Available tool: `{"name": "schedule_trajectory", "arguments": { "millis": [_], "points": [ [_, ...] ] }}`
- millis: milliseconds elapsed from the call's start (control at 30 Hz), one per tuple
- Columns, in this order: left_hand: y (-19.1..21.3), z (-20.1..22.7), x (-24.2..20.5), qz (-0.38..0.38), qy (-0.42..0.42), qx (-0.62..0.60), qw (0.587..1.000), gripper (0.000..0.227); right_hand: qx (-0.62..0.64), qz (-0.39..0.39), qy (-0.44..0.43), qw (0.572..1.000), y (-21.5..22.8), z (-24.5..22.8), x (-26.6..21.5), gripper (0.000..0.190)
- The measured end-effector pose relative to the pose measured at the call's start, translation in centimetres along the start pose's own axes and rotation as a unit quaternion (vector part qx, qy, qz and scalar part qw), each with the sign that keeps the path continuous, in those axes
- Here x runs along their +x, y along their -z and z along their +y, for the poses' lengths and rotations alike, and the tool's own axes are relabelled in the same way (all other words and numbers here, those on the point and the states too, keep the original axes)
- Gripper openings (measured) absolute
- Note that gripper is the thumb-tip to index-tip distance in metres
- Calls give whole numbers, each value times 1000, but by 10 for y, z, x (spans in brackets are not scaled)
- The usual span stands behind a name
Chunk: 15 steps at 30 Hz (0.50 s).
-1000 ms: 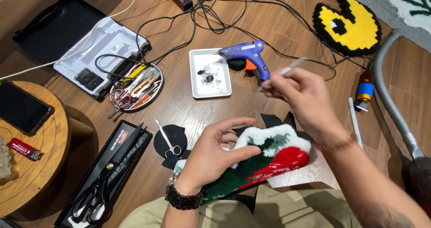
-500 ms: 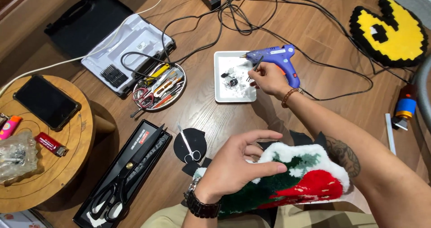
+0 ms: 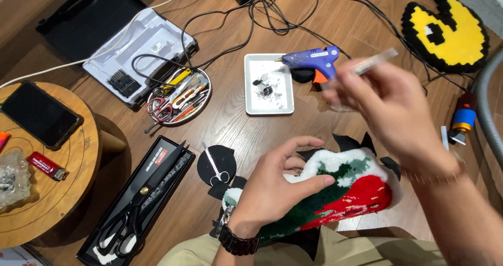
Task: The person is gluing small black fabric pieces onto a larger rug component using a hot glue gun and a metal tool for pressing.
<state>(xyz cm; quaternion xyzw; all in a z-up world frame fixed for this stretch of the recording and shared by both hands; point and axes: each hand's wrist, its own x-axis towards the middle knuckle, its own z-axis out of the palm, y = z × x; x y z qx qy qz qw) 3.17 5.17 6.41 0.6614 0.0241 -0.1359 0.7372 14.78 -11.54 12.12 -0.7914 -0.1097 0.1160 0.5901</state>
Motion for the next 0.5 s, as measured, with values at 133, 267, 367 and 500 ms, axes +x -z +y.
{"name": "schedule_trajectory", "arguments": {
  "millis": [133, 267, 367, 500],
  "points": [
    [-3, -3, -1, 2, -41, 0, 999, 51, -45, 48, 66, 996, 7, 11, -67, 21],
    [-6, -4, -2, -16, -21, -26, 999, 44, -65, 108, 78, 989, -5, 30, -111, 22],
    [-9, -4, -3, -19, -17, -25, 999, 38, -41, 127, 88, 987, -14, 45, -123, 23],
    [-14, 2, -4, -2, -7, -17, 1000, 33, -28, 172, 101, 979, -20, 53, -132, 24]
  ]
}}
